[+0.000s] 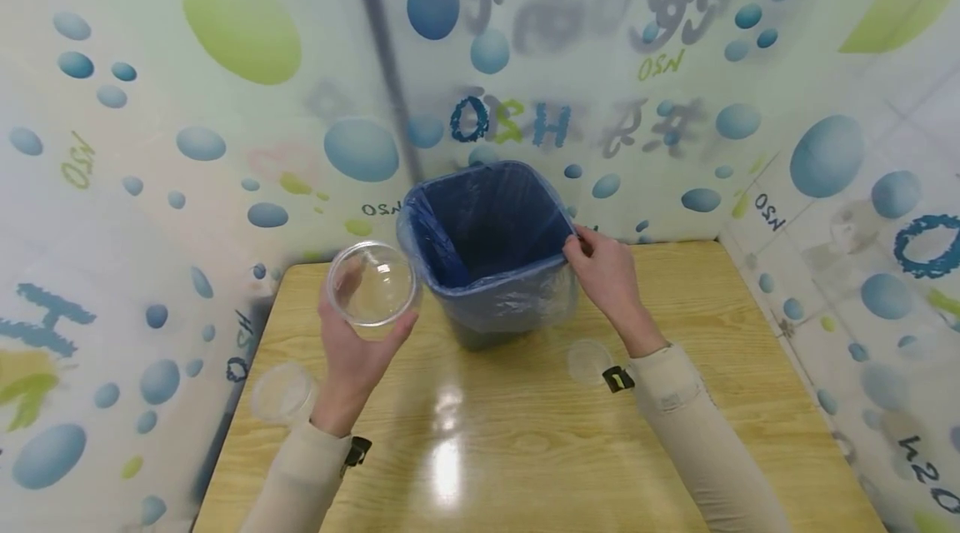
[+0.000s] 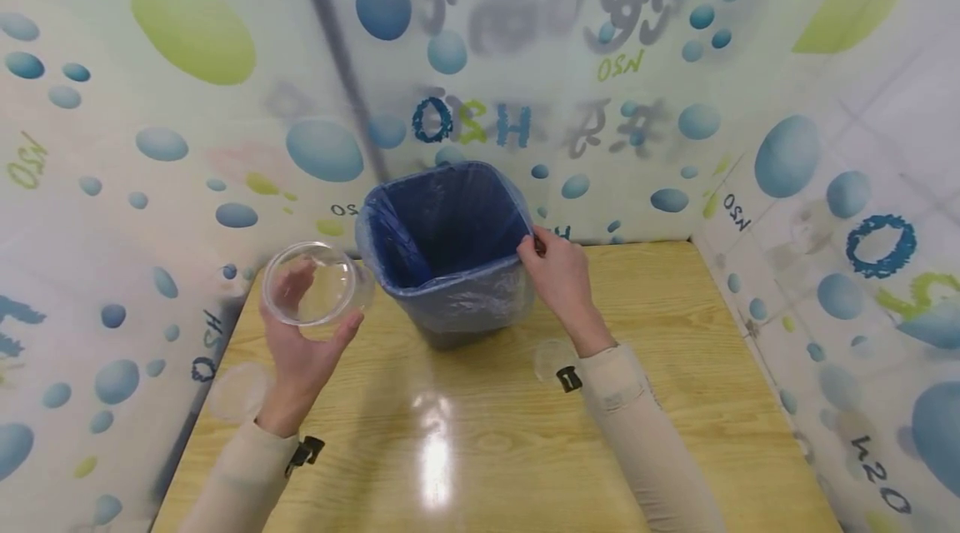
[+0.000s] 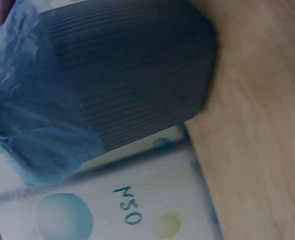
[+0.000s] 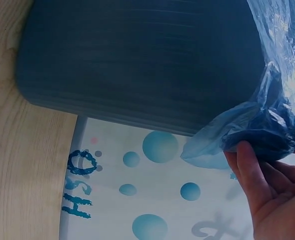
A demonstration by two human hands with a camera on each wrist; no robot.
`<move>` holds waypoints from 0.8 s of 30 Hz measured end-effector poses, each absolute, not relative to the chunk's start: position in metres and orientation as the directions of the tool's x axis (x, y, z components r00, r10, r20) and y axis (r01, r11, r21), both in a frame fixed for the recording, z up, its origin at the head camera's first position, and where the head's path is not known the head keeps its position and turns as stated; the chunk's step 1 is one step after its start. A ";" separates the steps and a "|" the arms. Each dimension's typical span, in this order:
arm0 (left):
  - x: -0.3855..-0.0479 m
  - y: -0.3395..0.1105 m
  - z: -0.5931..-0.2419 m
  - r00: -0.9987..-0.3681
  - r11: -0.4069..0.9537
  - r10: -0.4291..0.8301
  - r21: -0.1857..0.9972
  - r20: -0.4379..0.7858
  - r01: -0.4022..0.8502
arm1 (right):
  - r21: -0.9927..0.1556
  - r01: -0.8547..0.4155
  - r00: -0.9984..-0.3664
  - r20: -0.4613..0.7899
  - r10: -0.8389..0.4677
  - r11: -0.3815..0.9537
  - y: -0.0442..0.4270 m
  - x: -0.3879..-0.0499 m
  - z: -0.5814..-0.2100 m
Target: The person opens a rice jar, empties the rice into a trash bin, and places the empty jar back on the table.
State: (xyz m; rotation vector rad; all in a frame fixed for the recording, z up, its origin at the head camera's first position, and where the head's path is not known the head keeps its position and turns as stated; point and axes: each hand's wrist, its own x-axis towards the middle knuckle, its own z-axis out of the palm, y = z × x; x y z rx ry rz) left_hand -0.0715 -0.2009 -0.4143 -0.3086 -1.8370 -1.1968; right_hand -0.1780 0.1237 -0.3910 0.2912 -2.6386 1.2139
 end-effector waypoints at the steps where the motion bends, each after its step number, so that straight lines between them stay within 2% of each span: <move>1: -0.069 -0.200 -0.417 -0.579 0.477 -0.261 0.624 0.773 0.619 | -0.724 -0.266 -0.957 0.279 -0.083 0.636 0.124 -0.178 -0.391; 5: -0.054 -0.194 -0.421 -0.609 0.429 -0.276 0.662 0.744 0.614 | -0.743 -0.250 -0.963 0.259 -0.077 0.621 0.125 -0.178 -0.393; 10: -0.038 -0.186 -0.431 -0.648 0.431 -0.221 0.669 0.729 0.606 | -0.785 -0.236 -0.969 0.236 -0.077 0.573 0.126 -0.178 -0.396; 17: -0.036 -0.186 -0.484 -0.702 0.442 -0.130 0.675 0.700 0.591 | -0.852 -0.232 -0.970 0.240 -0.045 0.470 0.127 -0.175 -0.403; 24: -0.028 -0.177 -0.515 -0.808 0.462 -0.020 0.722 0.589 0.515 | -0.917 -0.284 -0.954 0.299 0.010 0.279 0.136 -0.170 -0.416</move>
